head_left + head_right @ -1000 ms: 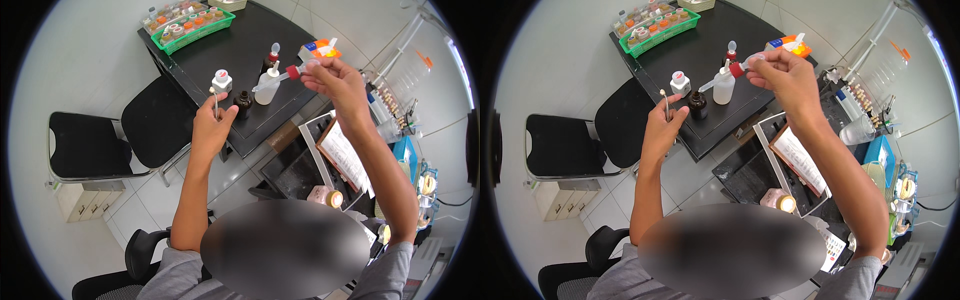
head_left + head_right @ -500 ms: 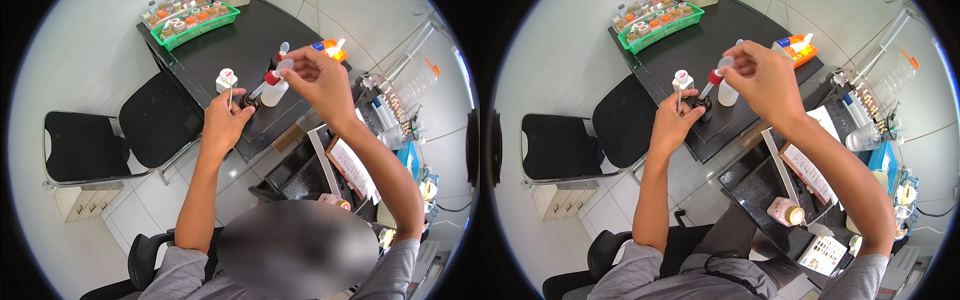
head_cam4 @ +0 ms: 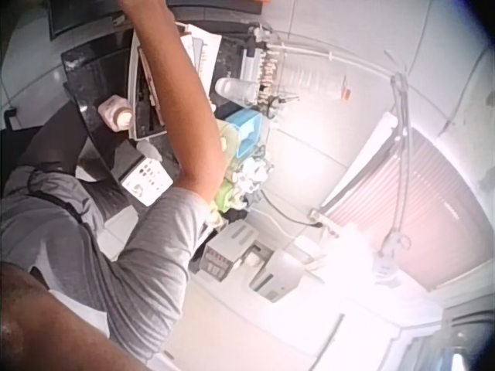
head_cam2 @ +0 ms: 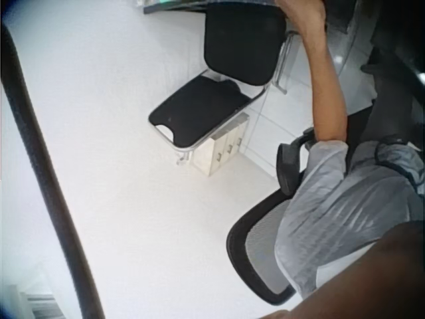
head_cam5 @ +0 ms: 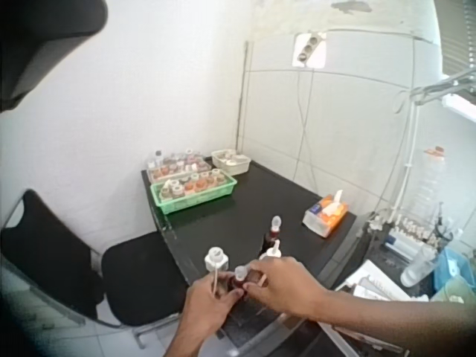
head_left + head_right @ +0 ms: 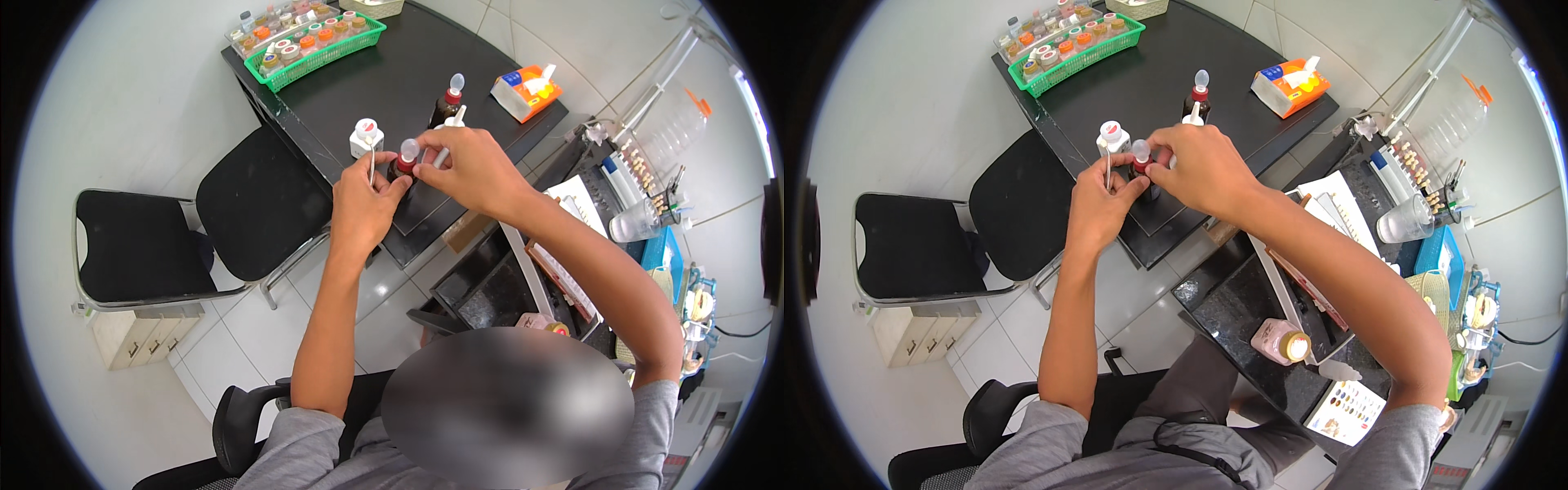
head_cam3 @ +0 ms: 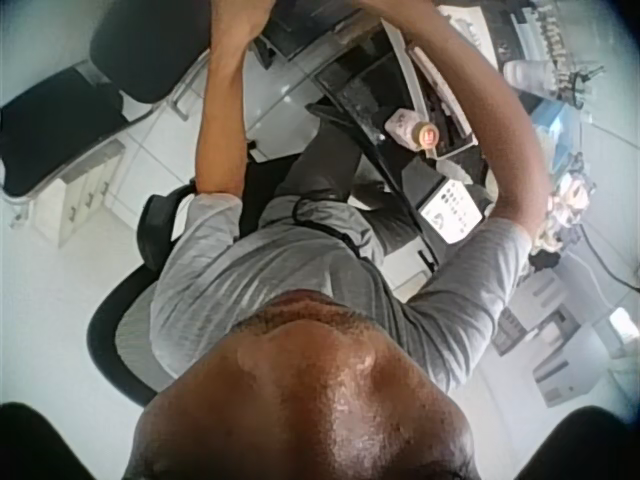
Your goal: The person stains an artificial tooth by picking up pigment from a palette with a thin brush and painting it onto the tooth held in a clamp.
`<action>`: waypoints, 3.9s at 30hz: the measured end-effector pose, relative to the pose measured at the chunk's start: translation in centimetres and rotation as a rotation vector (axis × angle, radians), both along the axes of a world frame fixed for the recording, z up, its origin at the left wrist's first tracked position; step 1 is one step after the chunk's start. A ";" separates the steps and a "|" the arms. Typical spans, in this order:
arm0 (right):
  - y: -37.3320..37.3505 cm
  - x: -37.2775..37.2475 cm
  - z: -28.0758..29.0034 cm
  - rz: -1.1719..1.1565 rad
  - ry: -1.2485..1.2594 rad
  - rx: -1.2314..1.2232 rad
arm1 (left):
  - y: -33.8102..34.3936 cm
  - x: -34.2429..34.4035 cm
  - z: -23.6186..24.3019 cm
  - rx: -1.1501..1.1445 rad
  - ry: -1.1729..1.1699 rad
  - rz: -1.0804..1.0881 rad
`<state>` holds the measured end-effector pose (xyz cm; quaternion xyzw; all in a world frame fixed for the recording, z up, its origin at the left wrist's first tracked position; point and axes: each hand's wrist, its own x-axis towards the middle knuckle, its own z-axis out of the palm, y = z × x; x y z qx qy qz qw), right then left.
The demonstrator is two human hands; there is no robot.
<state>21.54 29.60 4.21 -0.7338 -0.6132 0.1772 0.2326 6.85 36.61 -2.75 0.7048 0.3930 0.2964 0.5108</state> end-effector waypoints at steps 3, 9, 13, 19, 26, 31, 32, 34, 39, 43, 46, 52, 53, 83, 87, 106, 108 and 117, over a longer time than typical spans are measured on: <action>-0.5 -0.1 0.1 -0.127 -0.004 -0.095 | 0.0 0.1 0.0 0.002 0.012 0.010; -0.8 0.0 0.1 -0.143 0.070 -0.109 | -0.1 0.3 0.0 -0.014 0.006 0.038; -0.6 0.2 -0.5 -0.093 0.066 0.009 | -0.1 0.5 0.0 0.007 0.021 0.042; 1.0 -0.5 -2.3 -0.108 0.043 0.094 | -0.3 0.6 0.2 -0.011 0.060 0.046; 0.6 -1.2 -2.2 -0.137 0.030 0.085 | -0.3 0.9 -0.3 0.002 -0.023 0.075; 1.0 -1.4 -2.5 -0.162 0.040 0.122 | -0.4 0.9 -0.1 0.006 0.005 0.065; 1.1 -1.3 -2.6 -0.174 0.038 0.122 | -0.3 0.9 -0.1 0.008 0.008 0.062; 1.1 -1.2 -2.9 -0.183 0.046 0.124 | -0.1 0.9 -0.1 0.025 0.019 0.058; 0.9 -0.9 -3.5 -0.190 0.059 0.172 | 0.1 0.9 0.1 0.043 0.042 0.031; 0.2 -1.6 -3.0 -0.185 0.011 0.165 | -0.6 0.0 0.2 0.063 0.045 0.100; -2.3 -2.0 -0.7 -0.206 -0.050 0.242 | -1.7 -1.6 0.3 0.255 0.056 0.163; -18.8 -1.0 10.3 -0.150 -0.439 0.243 | -5.6 -5.0 4.3 -0.081 -0.199 0.054; -22.7 -1.4 12.5 -0.277 -0.384 0.185 | -6.9 -5.8 5.7 -0.055 -0.297 -0.093; -56.3 -5.8 0.7 -1.231 0.580 0.668 | -40.2 -4.8 -0.6 -0.291 -0.132 -0.975; -53.4 -6.2 -1.0 -1.050 0.583 0.888 | -39.8 -3.5 -0.6 -0.151 -0.113 -1.004; -50.2 -5.6 -2.1 -0.969 0.150 0.618 | -40.1 -3.3 -0.9 -0.363 -0.074 -0.842; -51.7 -6.1 -1.6 -0.967 0.225 0.810 | -40.2 -3.5 -1.1 -0.457 -0.073 -0.819; -60.1 -12.0 -2.5 -1.290 0.127 0.809 | -40.9 -3.8 -1.5 -0.522 -0.108 -0.756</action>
